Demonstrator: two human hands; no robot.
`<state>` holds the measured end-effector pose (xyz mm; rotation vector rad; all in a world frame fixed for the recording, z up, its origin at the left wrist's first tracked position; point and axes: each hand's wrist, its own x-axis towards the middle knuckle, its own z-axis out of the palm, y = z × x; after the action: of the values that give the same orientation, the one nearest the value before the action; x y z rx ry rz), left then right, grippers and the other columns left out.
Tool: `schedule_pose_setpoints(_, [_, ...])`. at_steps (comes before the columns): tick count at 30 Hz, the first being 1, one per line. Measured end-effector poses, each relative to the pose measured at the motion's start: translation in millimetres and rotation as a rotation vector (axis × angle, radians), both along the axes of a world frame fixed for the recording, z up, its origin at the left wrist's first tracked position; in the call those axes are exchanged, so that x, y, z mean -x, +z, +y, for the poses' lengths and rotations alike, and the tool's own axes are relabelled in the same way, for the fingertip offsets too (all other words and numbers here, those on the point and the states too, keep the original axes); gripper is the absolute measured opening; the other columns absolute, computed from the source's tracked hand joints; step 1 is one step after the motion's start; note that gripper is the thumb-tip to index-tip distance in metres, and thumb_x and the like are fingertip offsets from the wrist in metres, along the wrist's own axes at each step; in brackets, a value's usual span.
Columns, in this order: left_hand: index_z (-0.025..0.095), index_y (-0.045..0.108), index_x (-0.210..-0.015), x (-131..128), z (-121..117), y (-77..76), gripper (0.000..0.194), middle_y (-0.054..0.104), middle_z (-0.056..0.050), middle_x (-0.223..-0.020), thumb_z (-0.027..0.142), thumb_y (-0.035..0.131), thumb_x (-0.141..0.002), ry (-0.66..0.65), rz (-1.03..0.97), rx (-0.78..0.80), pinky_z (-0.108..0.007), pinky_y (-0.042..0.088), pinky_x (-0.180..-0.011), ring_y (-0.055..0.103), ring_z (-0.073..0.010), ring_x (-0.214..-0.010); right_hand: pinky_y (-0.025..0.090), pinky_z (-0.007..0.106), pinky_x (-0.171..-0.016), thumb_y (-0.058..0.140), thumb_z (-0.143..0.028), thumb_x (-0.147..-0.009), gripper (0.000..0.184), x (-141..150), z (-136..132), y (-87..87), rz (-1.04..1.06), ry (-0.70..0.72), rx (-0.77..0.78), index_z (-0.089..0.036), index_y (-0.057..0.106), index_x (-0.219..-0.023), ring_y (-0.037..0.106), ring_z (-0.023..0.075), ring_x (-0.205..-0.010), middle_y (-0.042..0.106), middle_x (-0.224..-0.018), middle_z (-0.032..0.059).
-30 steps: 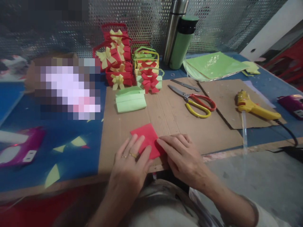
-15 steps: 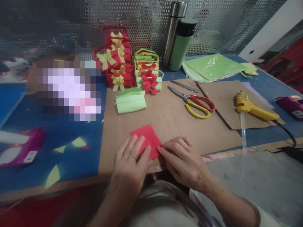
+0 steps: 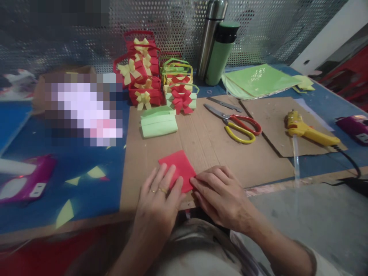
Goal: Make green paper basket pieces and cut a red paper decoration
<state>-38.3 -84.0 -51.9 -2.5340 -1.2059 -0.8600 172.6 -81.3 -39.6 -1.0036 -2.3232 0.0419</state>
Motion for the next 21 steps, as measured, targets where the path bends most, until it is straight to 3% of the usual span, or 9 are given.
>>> schedule_pose_setpoints(7, [0.008, 0.067, -0.117, 1.8, -1.6, -2.5, 0.024, 0.068, -0.025, -0.133, 0.017, 0.063, -0.096, -0.012, 0.016, -0.007, -0.060, 0.051, -0.107, 0.061, -0.0395, -0.131, 0.050, 0.043, -0.093, 0.056, -0.033, -0.103, 0.028, 0.5, -7.1, -7.4, -0.032, -0.042, -0.033, -0.012, 0.068, -0.119, 0.065, 0.0241, -0.101, 0.073, -0.109, 0.0135])
schedule_pose_setpoints(11, [0.007, 0.067, -0.118, 4.5, -0.7, -1.2, 0.027, 0.067, -0.026, -0.134, 0.024, 0.056, -0.100, -0.050, -0.019, 0.026, -0.060, 0.049, -0.108, 0.058, -0.0399, -0.134, 0.051, 0.042, -0.093, 0.057, -0.032, -0.103, 0.029, -2.2, -3.8, -7.0, -0.032, -0.003, -0.032, -0.011, 0.067, -0.120, 0.066, 0.0237, -0.104, 0.074, -0.109, 0.0130])
schedule_pose_setpoints(16, [0.012, 0.064, -0.116, 4.5, 1.7, 1.7, 0.022, 0.073, -0.017, -0.127, 0.008, 0.052, -0.098, -0.001, -0.121, 0.065, -0.049, 0.052, -0.107, 0.063, -0.0300, -0.130, 0.052, 0.040, -0.089, 0.054, -0.032, -0.104, 0.026, -1.7, -0.1, -3.6, -0.022, 0.015, -0.044, -0.014, 0.068, -0.117, 0.067, 0.0225, -0.099, 0.075, -0.107, 0.0123])
schedule_pose_setpoints(21, [0.010, 0.061, -0.118, 2.2, 2.4, 3.3, 0.021, 0.074, -0.019, -0.124, 0.010, 0.054, -0.098, 0.011, -0.129, 0.046, -0.048, 0.052, -0.106, 0.066, -0.0306, -0.127, 0.050, 0.040, -0.090, 0.055, -0.033, -0.104, 0.027, -0.4, -2.3, -4.8, -0.031, -0.013, -0.047, -0.013, 0.069, -0.116, 0.066, 0.0218, -0.097, 0.075, -0.108, 0.0125])
